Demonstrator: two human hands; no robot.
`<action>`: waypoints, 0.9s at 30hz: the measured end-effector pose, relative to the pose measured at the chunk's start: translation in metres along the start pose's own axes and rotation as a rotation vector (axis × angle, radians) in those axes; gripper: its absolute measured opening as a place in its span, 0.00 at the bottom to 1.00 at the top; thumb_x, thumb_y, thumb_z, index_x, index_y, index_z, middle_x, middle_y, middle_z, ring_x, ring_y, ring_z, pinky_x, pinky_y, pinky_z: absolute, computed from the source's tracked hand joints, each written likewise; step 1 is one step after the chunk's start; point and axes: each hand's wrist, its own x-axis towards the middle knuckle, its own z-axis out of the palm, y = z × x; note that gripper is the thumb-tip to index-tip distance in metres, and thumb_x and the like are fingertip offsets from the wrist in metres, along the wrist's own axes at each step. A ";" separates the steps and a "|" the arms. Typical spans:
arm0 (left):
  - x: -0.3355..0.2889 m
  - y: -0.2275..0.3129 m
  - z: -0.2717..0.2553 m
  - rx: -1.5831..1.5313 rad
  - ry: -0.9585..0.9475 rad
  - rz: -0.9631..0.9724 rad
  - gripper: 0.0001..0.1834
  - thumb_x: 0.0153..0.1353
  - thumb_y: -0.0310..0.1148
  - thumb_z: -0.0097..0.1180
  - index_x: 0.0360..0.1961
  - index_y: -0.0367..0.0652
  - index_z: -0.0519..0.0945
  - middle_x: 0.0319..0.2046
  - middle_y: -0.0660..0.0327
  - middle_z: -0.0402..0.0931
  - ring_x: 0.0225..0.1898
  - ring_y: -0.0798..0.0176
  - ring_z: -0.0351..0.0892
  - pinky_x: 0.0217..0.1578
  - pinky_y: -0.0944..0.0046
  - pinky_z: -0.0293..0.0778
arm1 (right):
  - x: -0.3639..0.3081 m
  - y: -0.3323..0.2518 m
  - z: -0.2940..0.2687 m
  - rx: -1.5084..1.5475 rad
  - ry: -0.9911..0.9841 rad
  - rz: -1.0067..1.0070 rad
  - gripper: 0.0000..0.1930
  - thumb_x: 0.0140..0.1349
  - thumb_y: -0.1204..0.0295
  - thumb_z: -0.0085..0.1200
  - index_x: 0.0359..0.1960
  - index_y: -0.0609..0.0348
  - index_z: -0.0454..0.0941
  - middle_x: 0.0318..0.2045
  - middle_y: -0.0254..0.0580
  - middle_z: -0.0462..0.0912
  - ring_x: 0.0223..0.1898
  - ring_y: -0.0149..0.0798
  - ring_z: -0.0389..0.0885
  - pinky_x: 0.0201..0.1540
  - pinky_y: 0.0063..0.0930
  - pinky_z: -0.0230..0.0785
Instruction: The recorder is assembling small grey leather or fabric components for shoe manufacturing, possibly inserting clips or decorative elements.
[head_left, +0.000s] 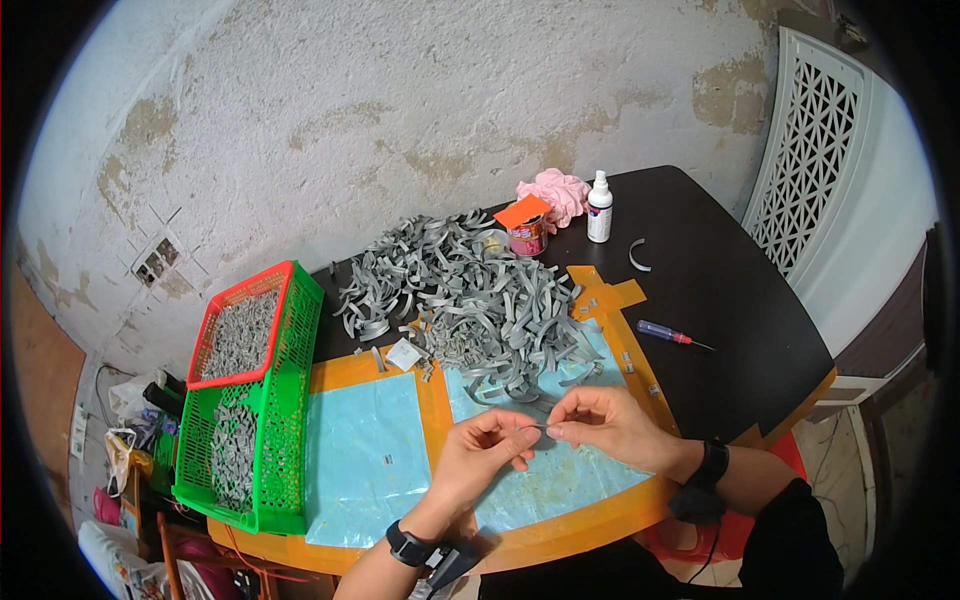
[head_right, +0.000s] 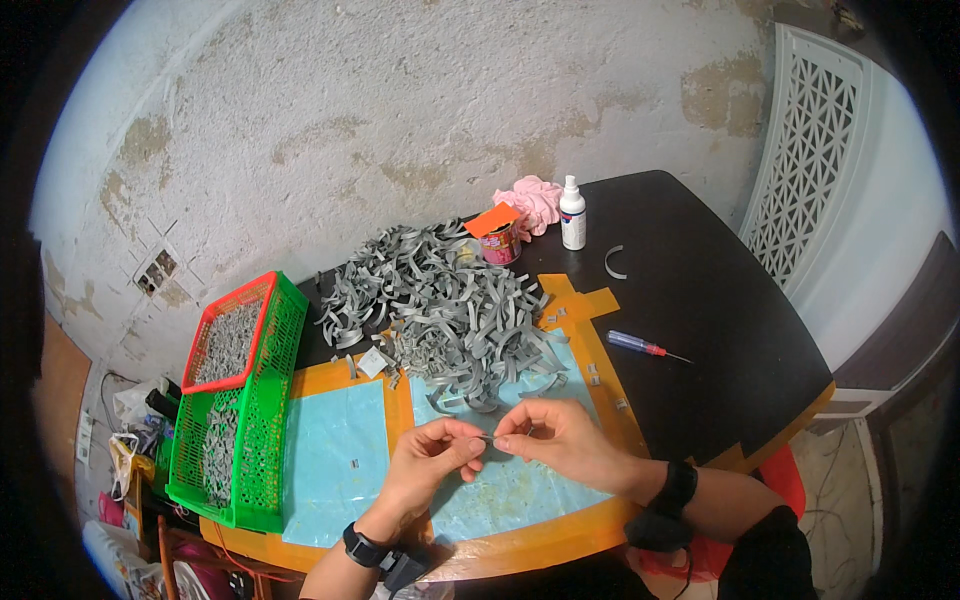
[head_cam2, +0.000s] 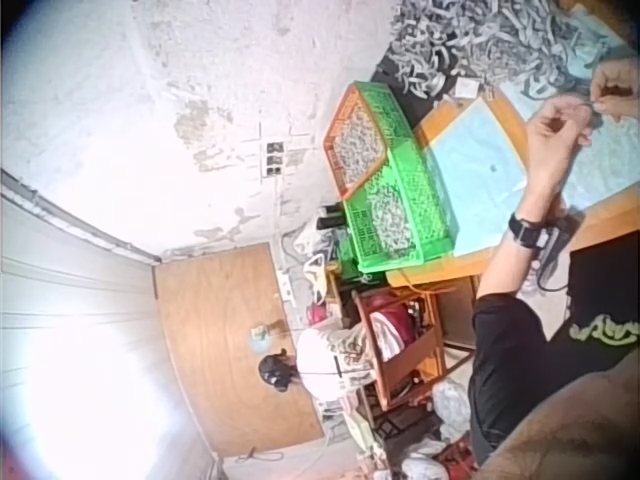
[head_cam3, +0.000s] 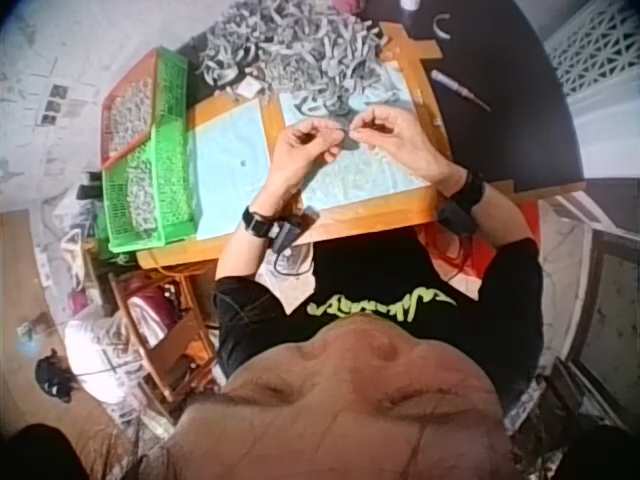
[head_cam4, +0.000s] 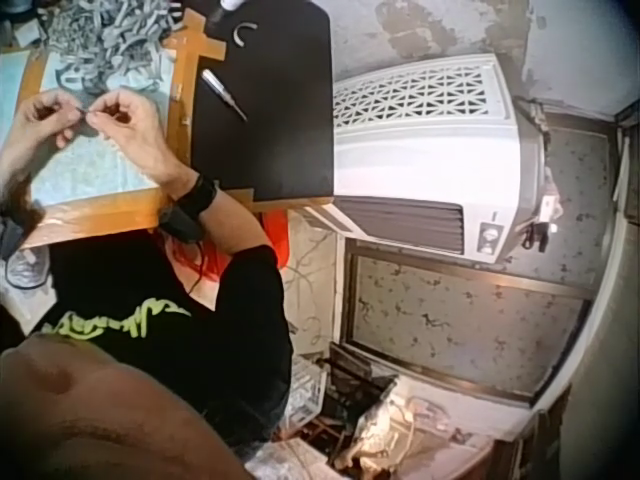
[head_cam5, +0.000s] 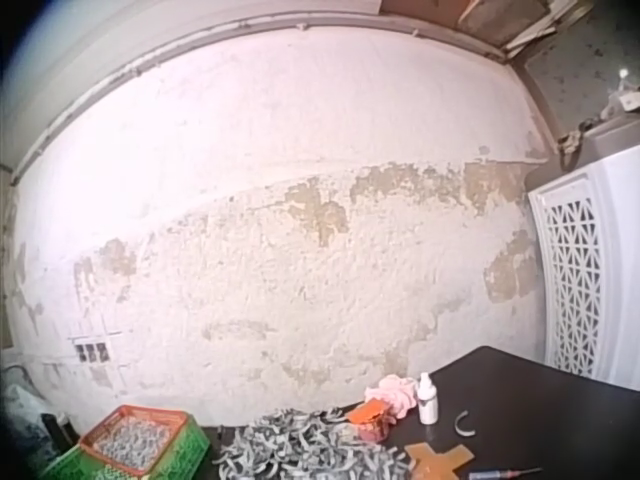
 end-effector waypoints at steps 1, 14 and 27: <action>0.000 -0.001 -0.001 -0.001 0.001 0.000 0.06 0.63 0.27 0.55 0.39 0.37 0.80 0.28 0.63 0.79 0.28 0.72 0.77 0.29 0.72 0.74 | 0.000 0.001 0.000 -0.001 -0.008 -0.005 0.06 0.61 0.75 0.57 0.38 0.63 0.77 0.32 0.31 0.78 0.33 0.22 0.74 0.36 0.17 0.67; 0.005 -0.003 -0.006 -0.038 0.109 0.058 0.07 0.63 0.30 0.56 0.37 0.37 0.78 0.26 0.64 0.77 0.26 0.74 0.75 0.29 0.74 0.72 | -0.002 -0.005 -0.008 0.066 -0.032 -0.077 0.15 0.61 0.84 0.50 0.50 0.66 0.71 0.43 0.41 0.79 0.42 0.29 0.79 0.45 0.24 0.73; 0.006 -0.003 -0.010 -0.038 0.052 0.012 0.07 0.63 0.30 0.56 0.37 0.37 0.78 0.28 0.65 0.77 0.27 0.74 0.74 0.28 0.74 0.70 | 0.000 -0.004 -0.007 -0.092 -0.121 -0.207 0.14 0.61 0.86 0.47 0.48 0.65 0.75 0.49 0.41 0.76 0.44 0.32 0.79 0.47 0.24 0.72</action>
